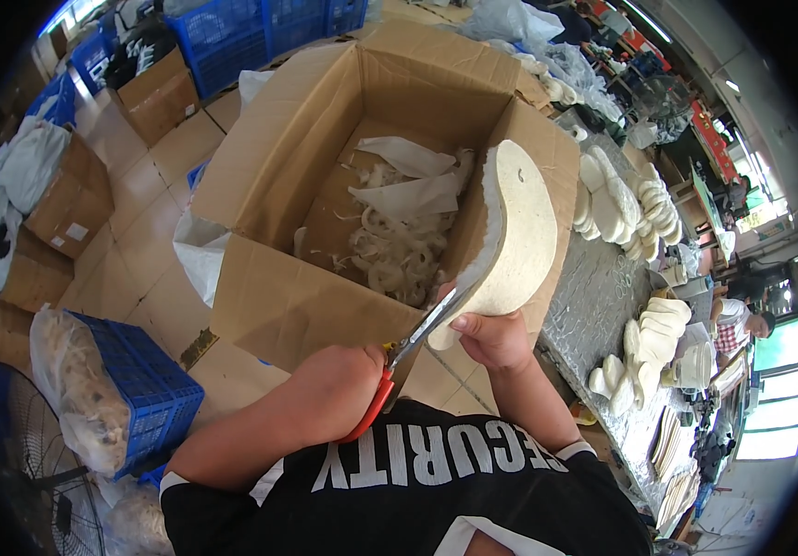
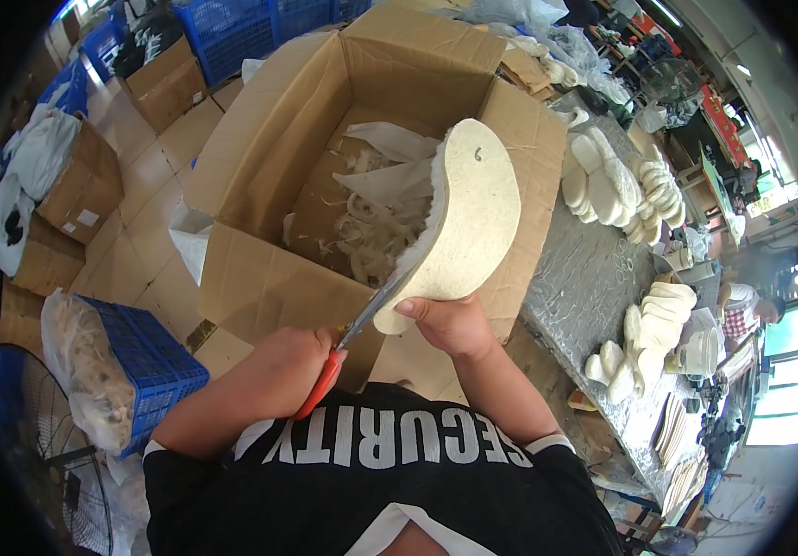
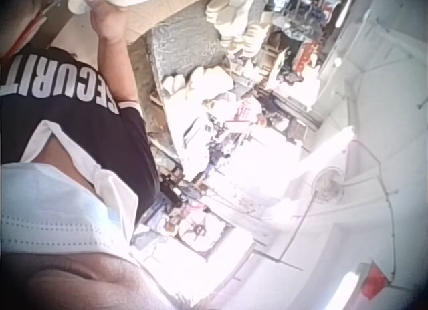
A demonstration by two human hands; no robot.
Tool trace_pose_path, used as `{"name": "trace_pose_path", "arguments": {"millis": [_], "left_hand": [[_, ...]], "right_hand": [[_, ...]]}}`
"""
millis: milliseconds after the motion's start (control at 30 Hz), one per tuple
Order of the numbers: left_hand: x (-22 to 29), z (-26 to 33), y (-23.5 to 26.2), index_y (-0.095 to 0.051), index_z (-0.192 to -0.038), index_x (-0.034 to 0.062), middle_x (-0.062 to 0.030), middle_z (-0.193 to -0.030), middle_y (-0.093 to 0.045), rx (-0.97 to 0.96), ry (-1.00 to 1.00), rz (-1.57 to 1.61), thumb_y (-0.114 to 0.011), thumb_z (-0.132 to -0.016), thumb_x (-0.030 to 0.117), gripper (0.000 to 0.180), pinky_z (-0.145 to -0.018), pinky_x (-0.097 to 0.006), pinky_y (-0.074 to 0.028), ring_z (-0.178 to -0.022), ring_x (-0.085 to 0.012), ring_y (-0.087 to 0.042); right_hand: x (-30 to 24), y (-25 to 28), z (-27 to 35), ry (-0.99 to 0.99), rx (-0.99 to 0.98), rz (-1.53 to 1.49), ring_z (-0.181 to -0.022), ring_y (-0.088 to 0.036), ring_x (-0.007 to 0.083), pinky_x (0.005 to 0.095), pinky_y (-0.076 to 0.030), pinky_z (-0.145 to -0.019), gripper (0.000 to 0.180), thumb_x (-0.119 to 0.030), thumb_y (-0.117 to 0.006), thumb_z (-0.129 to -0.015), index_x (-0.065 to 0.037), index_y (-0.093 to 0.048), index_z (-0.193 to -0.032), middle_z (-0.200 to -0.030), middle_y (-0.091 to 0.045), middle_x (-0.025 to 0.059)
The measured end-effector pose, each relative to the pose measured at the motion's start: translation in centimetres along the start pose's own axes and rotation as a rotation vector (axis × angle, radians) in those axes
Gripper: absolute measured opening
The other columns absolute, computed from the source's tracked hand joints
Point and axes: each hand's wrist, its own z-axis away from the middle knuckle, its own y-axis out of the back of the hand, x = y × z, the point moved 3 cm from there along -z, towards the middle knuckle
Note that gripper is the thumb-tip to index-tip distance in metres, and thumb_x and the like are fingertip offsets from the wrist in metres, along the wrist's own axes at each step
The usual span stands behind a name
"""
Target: Trimming excess material from fuzzy insoles using scissors, bundling them with rubber bands, and writing on a batch slip.
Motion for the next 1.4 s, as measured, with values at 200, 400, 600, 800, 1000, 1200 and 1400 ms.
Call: {"name": "trace_pose_path", "arguments": {"millis": [200, 400, 600, 800, 1000, 1200, 1400], "left_hand": [[0.1, -0.1, -0.2, -0.051, -0.085, -0.0045, -0.0221, -0.067, -0.059, 0.028, -0.008, 0.028, -0.051, -0.087, 0.016, 0.021, -0.061, -0.044, -0.047, -0.066, -0.0385, -0.06], [-0.2, -0.1, -0.1, -0.051, -0.086, -0.0041, -0.0216, -0.071, -0.061, 0.02, -0.023, 0.013, -0.051, -0.087, 0.016, 0.021, -0.061, -0.042, -0.048, -0.066, -0.0361, -0.061], [-1.4, -1.3, -1.0, -0.054, -0.092, -0.0029, -0.0131, -0.073, -0.063, -0.171, -0.039, 0.959, -0.043, -0.095, 0.026, 0.031, -0.06, -0.035, -0.051, -0.063, -0.0212, -0.062], [-4.7, -3.0, -0.9, -0.056, -0.097, -0.0029, -0.0125, -0.075, -0.062, 0.217, 0.14, 1.317, -0.044, -0.095, 0.029, 0.035, -0.063, -0.03, -0.05, -0.064, -0.0189, -0.061], [-2.7, -1.3, -1.8, -0.052, -0.095, -0.0025, -0.0084, -0.08, -0.06, 0.207, 0.124, 0.655, -0.047, -0.093, 0.022, 0.025, -0.066, -0.027, -0.048, -0.072, -0.0142, -0.06], [-0.1, -0.3, -0.2, -0.048, -0.09, -0.002, -0.02, -0.079, -0.059, 0.24, 0.104, 0.232, -0.056, -0.088, 0.018, 0.022, -0.063, -0.039, -0.046, -0.071, -0.0329, -0.06], [0.2, 0.3, -1.0, -0.047, -0.086, -0.0022, -0.0237, -0.08, -0.058, 0.317, 0.118, 0.116, -0.055, -0.089, 0.021, 0.025, -0.066, -0.045, -0.043, -0.076, -0.0408, -0.057]], "right_hand": [[0.2, 0.8, 0.2, -0.02, -0.054, 0.039, -0.098, -0.057, 0.022, 0.0341, -0.047, -0.085, 0.052, 0.005, -0.07, -0.071, -0.003, -0.05, -0.118, -0.105, -0.059, 0.0098], [0.3, 0.2, 0.1, -0.021, -0.015, 0.035, -0.092, -0.06, 0.0233, 0.0345, -0.049, -0.081, 0.049, 0.004, -0.072, -0.069, -0.002, -0.052, -0.113, -0.097, -0.062, 0.0103], [0.6, 0.0, -0.3, -0.11, 0.025, -0.09, -0.096, -0.06, 0.0252, 0.0364, -0.049, -0.083, 0.05, -0.002, -0.071, -0.072, -0.001, -0.049, -0.116, -0.102, -0.061, 0.0122], [0.2, -0.5, -1.1, -0.108, 0.005, -0.248, -0.103, -0.056, 0.0263, 0.0379, -0.049, -0.087, 0.052, -0.004, -0.067, -0.077, -0.003, -0.044, -0.123, -0.113, -0.056, 0.0146], [0.5, -0.1, -0.7, -0.079, 0.032, -0.3, -0.103, -0.056, 0.0256, 0.0386, -0.047, -0.089, 0.048, -0.005, -0.067, -0.078, -0.005, -0.045, -0.122, -0.113, -0.057, 0.0129], [0.8, -0.4, -1.1, -0.054, 0.015, -0.337, -0.103, -0.057, 0.0248, 0.0396, -0.045, -0.092, 0.044, -0.008, -0.066, -0.081, -0.004, -0.048, -0.12, -0.112, -0.059, 0.011], [1.4, -0.7, -1.4, -0.034, 0.006, -0.377, -0.107, -0.055, 0.0216, 0.0385, -0.042, -0.096, 0.043, -0.008, -0.064, -0.082, -0.008, -0.048, -0.122, -0.113, -0.058, 0.0062]]}}
